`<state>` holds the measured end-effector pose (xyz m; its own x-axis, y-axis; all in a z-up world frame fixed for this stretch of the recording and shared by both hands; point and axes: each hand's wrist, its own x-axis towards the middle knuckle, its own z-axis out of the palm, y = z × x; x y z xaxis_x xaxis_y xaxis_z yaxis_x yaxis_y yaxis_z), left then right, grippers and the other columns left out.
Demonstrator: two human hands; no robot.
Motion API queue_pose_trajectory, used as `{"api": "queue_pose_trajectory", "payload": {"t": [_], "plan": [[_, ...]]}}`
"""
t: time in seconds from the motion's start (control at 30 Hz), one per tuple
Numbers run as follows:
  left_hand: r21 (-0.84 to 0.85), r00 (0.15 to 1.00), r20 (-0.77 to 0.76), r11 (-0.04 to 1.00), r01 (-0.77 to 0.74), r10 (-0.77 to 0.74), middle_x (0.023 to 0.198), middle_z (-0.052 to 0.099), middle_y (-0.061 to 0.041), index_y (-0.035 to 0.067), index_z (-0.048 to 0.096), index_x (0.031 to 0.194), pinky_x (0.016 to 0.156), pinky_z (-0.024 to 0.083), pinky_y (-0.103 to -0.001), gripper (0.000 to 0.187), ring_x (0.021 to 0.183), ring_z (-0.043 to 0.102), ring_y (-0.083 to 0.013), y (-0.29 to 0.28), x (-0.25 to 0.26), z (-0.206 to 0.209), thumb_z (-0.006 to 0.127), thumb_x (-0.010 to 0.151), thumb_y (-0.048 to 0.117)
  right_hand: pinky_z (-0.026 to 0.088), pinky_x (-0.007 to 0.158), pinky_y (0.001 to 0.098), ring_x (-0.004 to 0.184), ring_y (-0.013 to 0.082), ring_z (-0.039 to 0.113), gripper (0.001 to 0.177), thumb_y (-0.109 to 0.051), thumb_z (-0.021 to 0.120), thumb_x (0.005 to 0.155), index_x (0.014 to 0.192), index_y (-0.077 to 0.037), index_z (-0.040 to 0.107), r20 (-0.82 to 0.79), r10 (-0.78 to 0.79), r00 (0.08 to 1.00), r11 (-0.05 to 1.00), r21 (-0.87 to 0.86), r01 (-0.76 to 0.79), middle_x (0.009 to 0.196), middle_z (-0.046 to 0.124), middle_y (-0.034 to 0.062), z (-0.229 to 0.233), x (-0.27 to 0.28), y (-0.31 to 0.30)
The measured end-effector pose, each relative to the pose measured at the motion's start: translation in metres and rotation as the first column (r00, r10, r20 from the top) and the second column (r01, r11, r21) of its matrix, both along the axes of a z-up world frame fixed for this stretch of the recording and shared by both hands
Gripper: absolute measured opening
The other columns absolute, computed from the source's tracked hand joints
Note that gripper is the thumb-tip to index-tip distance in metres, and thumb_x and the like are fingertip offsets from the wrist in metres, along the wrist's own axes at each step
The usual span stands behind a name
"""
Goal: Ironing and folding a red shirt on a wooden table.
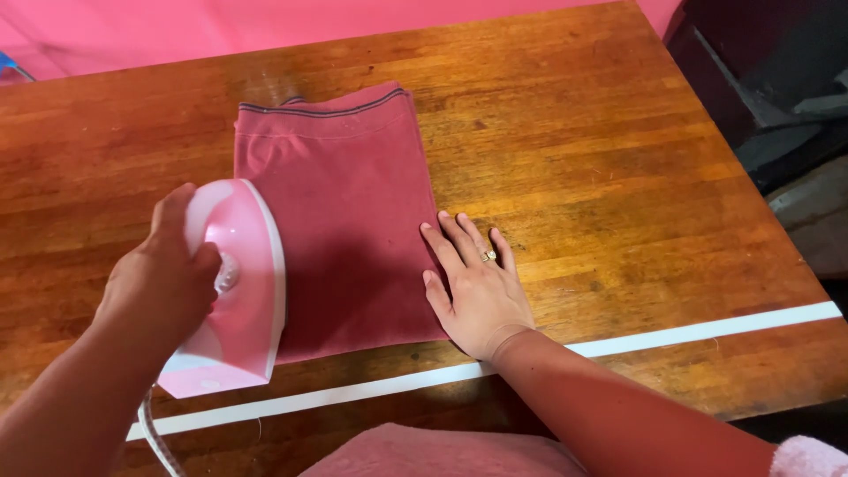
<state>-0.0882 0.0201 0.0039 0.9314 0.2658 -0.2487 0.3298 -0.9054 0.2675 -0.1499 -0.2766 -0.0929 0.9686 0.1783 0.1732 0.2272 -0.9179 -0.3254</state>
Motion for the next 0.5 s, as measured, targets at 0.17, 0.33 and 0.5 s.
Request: {"api": "queue_pose_trajectory", "payload": {"t": [0.17,0.33,0.5], "plan": [[0.093,0.986,0.033,0.983,0.161,-0.165,0.116,0.069,-0.028,0.035,0.021,0.164,0.088,0.054,-0.061,0.073,0.096,0.07,-0.0556,-0.007,-0.014,-0.011,0.054,0.099,0.033,0.013,0.12,0.053,0.151,0.027,0.026,0.057,-0.036,0.042,0.099,0.153,-0.016,0.04,-0.012,-0.009,1.0,1.0,-0.016,0.008,0.161,0.034,0.0108,-0.001,0.001,0.001],[-0.09,0.992,-0.042,0.989,0.114,-0.118,0.11,0.073,-0.027,0.043,0.025,0.158,0.096,0.052,-0.059,0.068,0.106,0.069,-0.0501,-0.032,-0.042,0.008,0.058,0.099,0.037,0.012,0.12,0.0527,0.151,0.0267,0.025,0.057,-0.036,0.042,0.1,0.153,-0.016,0.039,-0.018,-0.01,1.0,1.0,-0.021,0.009,0.162,0.033,0.01,-0.002,0.001,0.0],[0.043,0.997,-0.048,0.997,0.069,-0.067,0.116,0.069,-0.03,0.039,0.023,0.162,0.097,0.051,-0.059,0.07,0.106,0.066,-0.0538,-0.015,-0.022,0.005,0.053,0.099,0.035,0.012,0.121,0.0522,0.152,0.0264,0.025,0.058,-0.037,0.042,0.1,0.154,-0.016,0.039,-0.03,-0.01,1.0,1.0,-0.013,0.009,0.163,0.032,0.0094,-0.002,0.001,0.0]]}}
